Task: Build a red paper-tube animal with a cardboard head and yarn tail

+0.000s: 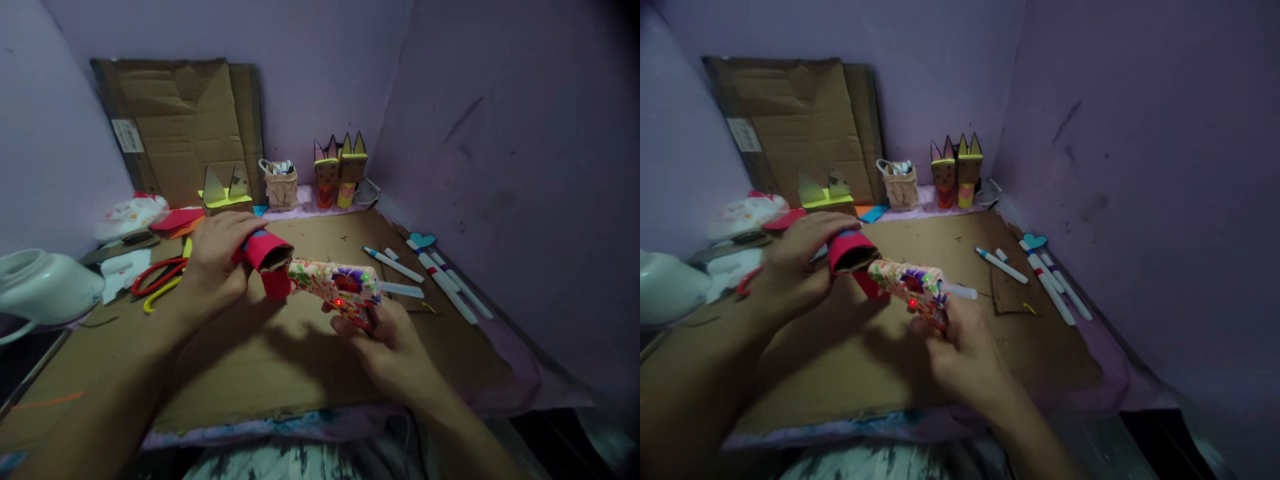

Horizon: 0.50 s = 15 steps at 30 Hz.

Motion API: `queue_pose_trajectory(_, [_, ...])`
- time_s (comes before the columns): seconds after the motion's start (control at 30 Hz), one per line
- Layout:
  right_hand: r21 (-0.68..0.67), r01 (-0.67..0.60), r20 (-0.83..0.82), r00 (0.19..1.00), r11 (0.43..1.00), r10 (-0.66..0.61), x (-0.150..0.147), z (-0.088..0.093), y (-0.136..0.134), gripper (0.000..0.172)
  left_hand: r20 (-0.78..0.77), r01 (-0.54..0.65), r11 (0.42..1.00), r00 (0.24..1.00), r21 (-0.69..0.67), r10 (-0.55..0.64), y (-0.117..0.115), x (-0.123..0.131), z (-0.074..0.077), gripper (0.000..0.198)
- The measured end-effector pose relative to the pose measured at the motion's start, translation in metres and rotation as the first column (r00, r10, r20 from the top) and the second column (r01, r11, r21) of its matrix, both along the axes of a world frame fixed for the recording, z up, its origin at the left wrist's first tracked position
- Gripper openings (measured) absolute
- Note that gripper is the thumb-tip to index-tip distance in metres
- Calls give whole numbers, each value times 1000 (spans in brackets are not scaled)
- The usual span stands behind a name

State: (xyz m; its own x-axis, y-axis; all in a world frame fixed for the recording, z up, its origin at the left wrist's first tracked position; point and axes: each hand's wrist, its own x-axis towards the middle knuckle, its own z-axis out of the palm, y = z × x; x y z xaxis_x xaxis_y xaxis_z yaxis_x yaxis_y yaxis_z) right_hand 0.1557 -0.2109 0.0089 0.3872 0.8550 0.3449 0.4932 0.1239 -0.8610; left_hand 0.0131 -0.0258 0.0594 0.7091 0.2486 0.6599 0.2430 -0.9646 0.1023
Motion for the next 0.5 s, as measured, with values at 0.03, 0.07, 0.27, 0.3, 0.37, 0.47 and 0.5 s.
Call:
queue_pose_trajectory(0.03, [-3, 3, 3, 1000, 1000, -3, 0, 0, 0, 17, 0, -2, 1000, 1000, -2, 2, 0, 0, 0, 45])
queue_pose_trajectory(0.07, [-9, 5, 8, 1000, 1000, -5, 0, -1, 0, 16, 2, -2, 1000, 1000, -3, 2, 0, 0, -1, 46])
queue_pose_trajectory(0.27, [-38, 49, 9, 999, 998, -49, 1, -3, -1, 7, 2, 1, 1000, 1000, -3, -1, 1, 1, -2, 46])
queue_pose_trajectory(0.3, [-43, 57, 13, 998, 997, -56, 2, -4, -1, 7, 2, 3, 1000, 1000, -3, -3, 1, 0, -2, 46])
queue_pose_trajectory(0.37, [-53, 69, 10, 998, 996, -68, 2, -4, -1, 7, 2, 10, 1000, 1000, 1, -10, 1, 0, -2, 47])
queue_pose_trajectory(0.47, [-74, 94, -18, 995, 993, -96, 3, -4, 0, 7, 5, 17, 1000, 1000, 2, -17, 0, 1, -3, 47])
queue_pose_trajectory(0.5, [-79, 101, -26, 994, 992, -104, 3, -5, 0, 8, 7, 19, 1000, 1000, -1, -19, 0, 1, -3, 47])
